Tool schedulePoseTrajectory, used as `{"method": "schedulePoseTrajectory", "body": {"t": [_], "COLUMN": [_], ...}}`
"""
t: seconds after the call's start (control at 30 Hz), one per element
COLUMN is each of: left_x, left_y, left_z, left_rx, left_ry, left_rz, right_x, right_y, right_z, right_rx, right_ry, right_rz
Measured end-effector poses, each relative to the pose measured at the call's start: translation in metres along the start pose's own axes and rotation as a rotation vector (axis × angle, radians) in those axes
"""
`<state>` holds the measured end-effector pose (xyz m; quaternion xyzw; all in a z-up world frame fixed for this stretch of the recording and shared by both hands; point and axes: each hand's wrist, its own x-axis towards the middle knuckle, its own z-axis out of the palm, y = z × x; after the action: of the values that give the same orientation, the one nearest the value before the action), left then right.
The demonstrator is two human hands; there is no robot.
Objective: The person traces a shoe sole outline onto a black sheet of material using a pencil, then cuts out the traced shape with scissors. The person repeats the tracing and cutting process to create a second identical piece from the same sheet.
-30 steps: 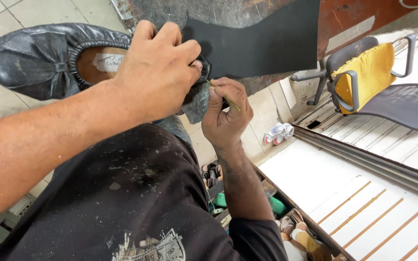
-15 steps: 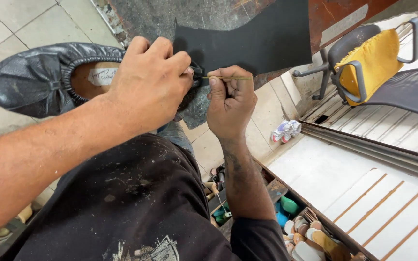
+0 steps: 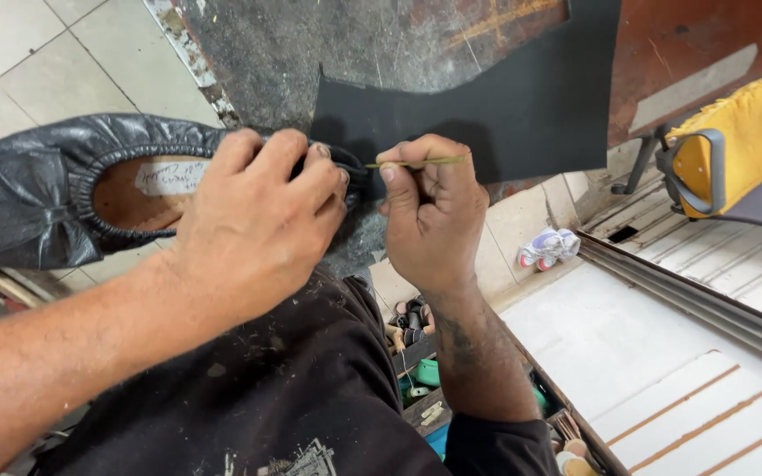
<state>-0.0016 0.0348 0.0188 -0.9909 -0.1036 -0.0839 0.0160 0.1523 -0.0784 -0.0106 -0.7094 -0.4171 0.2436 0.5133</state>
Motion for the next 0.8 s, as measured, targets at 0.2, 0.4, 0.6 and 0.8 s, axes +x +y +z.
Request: {"method": "schedulePoseTrajectory", "body": {"t": [0.2, 0.4, 0.6, 0.8], "left_x": [0.005, -0.001, -0.003, -0.002], "left_y": [0.009, 0.017, 0.02, 0.018], "left_z": [0.0, 0.004, 0.006, 0.006], "left_rx": [-0.029, -0.068, -0.097, -0.121], "left_ry": [0.049, -0.005, 0.007, 0.026], "left_rz": [-0.057, -0.091, -0.142, -0.135], "right_x": [0.031, 0.066, 0.086, 0.085], "right_y": [0.001, 0.001, 0.005, 0.006], "right_z": [-0.009, -0.005, 0.0, -0.004], "right_rx": [-0.218, -0.157, -0.143, -0.06], "right_ry": [-0.218, -0.492, -0.652, -0.604], "right_rz": [-0.127, -0.206, -0.272, -0.236]}}
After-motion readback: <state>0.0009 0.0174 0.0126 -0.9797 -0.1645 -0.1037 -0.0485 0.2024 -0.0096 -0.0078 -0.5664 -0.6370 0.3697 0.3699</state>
